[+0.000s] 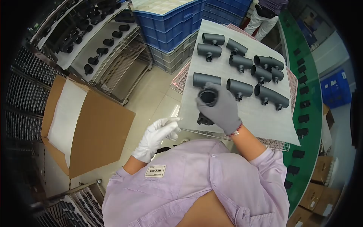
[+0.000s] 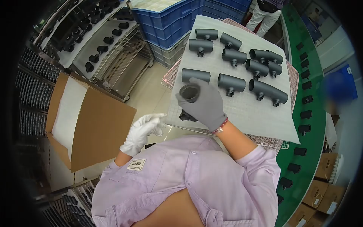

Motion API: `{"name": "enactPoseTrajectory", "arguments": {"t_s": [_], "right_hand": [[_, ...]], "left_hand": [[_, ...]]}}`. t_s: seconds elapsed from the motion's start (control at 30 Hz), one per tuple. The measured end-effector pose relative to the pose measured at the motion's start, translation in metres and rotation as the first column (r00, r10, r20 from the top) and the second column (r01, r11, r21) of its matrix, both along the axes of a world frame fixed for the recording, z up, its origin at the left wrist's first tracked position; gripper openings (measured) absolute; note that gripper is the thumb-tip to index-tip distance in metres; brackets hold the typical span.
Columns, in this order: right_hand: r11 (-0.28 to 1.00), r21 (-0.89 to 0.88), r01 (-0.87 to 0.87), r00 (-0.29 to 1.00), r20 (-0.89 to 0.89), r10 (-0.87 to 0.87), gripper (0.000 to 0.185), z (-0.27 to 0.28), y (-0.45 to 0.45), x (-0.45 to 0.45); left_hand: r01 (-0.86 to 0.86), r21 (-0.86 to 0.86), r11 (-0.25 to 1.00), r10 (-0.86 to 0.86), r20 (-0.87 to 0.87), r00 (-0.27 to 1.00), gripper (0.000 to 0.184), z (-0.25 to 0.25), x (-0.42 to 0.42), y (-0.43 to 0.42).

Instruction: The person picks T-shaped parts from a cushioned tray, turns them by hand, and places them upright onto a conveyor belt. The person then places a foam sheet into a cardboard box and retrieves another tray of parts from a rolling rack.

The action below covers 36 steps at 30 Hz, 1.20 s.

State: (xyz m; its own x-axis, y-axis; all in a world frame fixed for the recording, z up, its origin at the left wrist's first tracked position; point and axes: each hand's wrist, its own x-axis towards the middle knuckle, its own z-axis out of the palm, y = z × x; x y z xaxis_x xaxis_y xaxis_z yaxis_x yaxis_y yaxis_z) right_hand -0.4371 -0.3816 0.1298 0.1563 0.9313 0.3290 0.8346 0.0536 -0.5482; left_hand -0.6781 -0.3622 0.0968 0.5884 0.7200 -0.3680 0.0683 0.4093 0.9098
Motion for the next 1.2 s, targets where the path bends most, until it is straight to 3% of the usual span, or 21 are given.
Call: {"name": "enactPoseTrajectory", "arguments": {"t_s": [0.03, 0.07, 0.1, 0.13, 0.17, 0.23, 0.27, 0.37, 0.4, 0.47, 0.5, 0.57, 0.63, 0.7, 0.77, 0.83, 0.87, 0.97, 1.03, 1.13, 1.2], "right_hand": [[1.000, -0.005, 0.018, 1.000, 0.003, -0.018, 0.058, 0.001, -0.006, 0.001], [0.998, 0.026, 0.049, 0.847, -0.531, -0.028, 0.050, 0.003, -0.012, 0.002], [0.994, 0.049, 0.102, 0.433, -0.901, 0.000, 0.043, 0.006, -0.019, 0.005], [1.000, 0.002, 0.017, 0.268, -0.963, -0.003, 0.042, 0.012, -0.029, 0.010], [0.998, -0.002, 0.055, 0.270, -0.963, -0.017, 0.042, 0.012, -0.039, 0.009], [0.986, 0.159, 0.056, 0.415, -0.902, 0.122, 0.052, 0.011, -0.060, 0.006], [0.985, 0.157, 0.066, 0.470, -0.876, 0.108, 0.066, 0.006, -0.068, 0.012], [0.991, 0.130, 0.016, 0.600, -0.794, 0.094, 0.074, 0.020, -0.103, 0.023], [0.989, 0.142, 0.033, 0.670, -0.738, 0.083, 0.079, 0.011, -0.115, 0.029], [0.992, 0.091, 0.086, 0.692, -0.722, 0.006, 0.079, 0.016, -0.140, 0.033], [0.994, 0.043, 0.105, 0.706, -0.707, -0.044, 0.080, 0.019, -0.153, 0.035], [0.990, 0.038, 0.134, 0.715, -0.695, -0.070, 0.079, 0.022, -0.177, 0.039], [0.987, 0.035, 0.155, 0.726, -0.682, -0.090, 0.078, 0.024, -0.202, 0.044], [0.983, 0.067, 0.170, 0.765, -0.638, -0.089, 0.078, 0.024, -0.229, 0.050], [0.963, 0.067, 0.261, 0.757, -0.634, -0.161, 0.076, 0.024, -0.261, 0.056], [0.943, 0.054, 0.327, 0.846, -0.461, -0.267, 0.076, 0.028, -0.303, 0.064], [0.912, 0.001, 0.411, 0.816, -0.447, -0.367, 0.077, 0.038, -0.327, 0.066], [0.644, 0.008, 0.765, 0.633, -0.195, -0.749, 0.065, 0.033, -0.412, 0.071], [0.328, -0.007, 0.945, 0.327, -0.041, -0.944, 0.053, 0.017, -0.474, 0.078], [-0.143, -0.093, 0.985, -0.109, 0.298, -0.948, 0.054, -0.030, -0.569, 0.095], [-0.346, -0.144, 0.927, -0.268, 0.388, -0.882, 0.053, -0.073, -0.627, 0.109]], "left_hand": [[0.016, -0.043, 0.999, -0.012, 0.095, 0.995, 0.052, 0.002, 0.005, 0.010], [0.041, -0.084, 0.996, -0.025, 0.189, 0.982, 0.058, 0.005, 0.011, 0.020], [0.070, -0.086, 0.994, -0.052, 0.192, 0.980, 0.058, 0.009, 0.022, 0.029], [0.181, -0.242, 0.953, -0.107, 0.289, 0.951, 0.054, 0.014, 0.036, 0.038], [0.301, -0.383, 0.874, -0.145, 0.386, 0.911, 0.052, 0.017, 0.048, 0.043], [0.438, -0.386, 0.812, -0.227, 0.482, 0.846, 0.052, 0.016, 0.066, 0.045], [0.424, -0.113, 0.899, -0.366, 0.340, 0.866, 0.052, 0.018, 0.073, 0.044], [0.468, -0.065, 0.881, -0.448, 0.204, 0.871, 0.049, 0.040, 0.090, 0.034], [0.437, 0.281, 0.854, -0.494, 0.179, 0.851, 0.055, 0.040, 0.095, 0.026], [0.319, 0.807, 0.496, -0.617, 0.069, 0.784, 0.082, 0.041, 0.106, 0.016], [0.337, 0.806, 0.486, -0.643, 0.069, 0.763, 0.082, 0.038, 0.113, 0.012], [0.204, 0.942, 0.267, -0.629, 0.010, 0.777, 0.092, 0.028, 0.128, -0.001], [0.445, 0.730, 0.519, -0.716, 0.086, 0.693, 0.106, 0.026, 0.134, -0.024], [0.357, 0.716, 0.600, -0.649, 0.175, 0.740, 0.116, 0.023, 0.151, -0.050], [0.389, 0.754, 0.529, -0.694, 0.122, 0.709, 0.128, 0.022, 0.167, -0.074], [0.529, 0.472, 0.705, -0.667, 0.190, 0.720, 0.131, 0.039, 0.187, -0.110], [0.532, 0.589, 0.608, -0.714, 0.112, 0.691, 0.113, 0.038, 0.194, -0.120], [0.624, 0.543, 0.562, -0.686, -0.116, 0.719, 0.098, 0.030, 0.206, -0.151], [0.652, 0.532, 0.541, -0.716, -0.116, 0.689, 0.095, 0.003, 0.211, -0.157], [0.665, 0.480, 0.572, -0.711, -0.114, 0.693, 0.088, -0.021, 0.220, -0.172], [0.664, 0.445, 0.600, -0.700, -0.110, 0.706, 0.084, -0.020, 0.225, -0.186]]}}
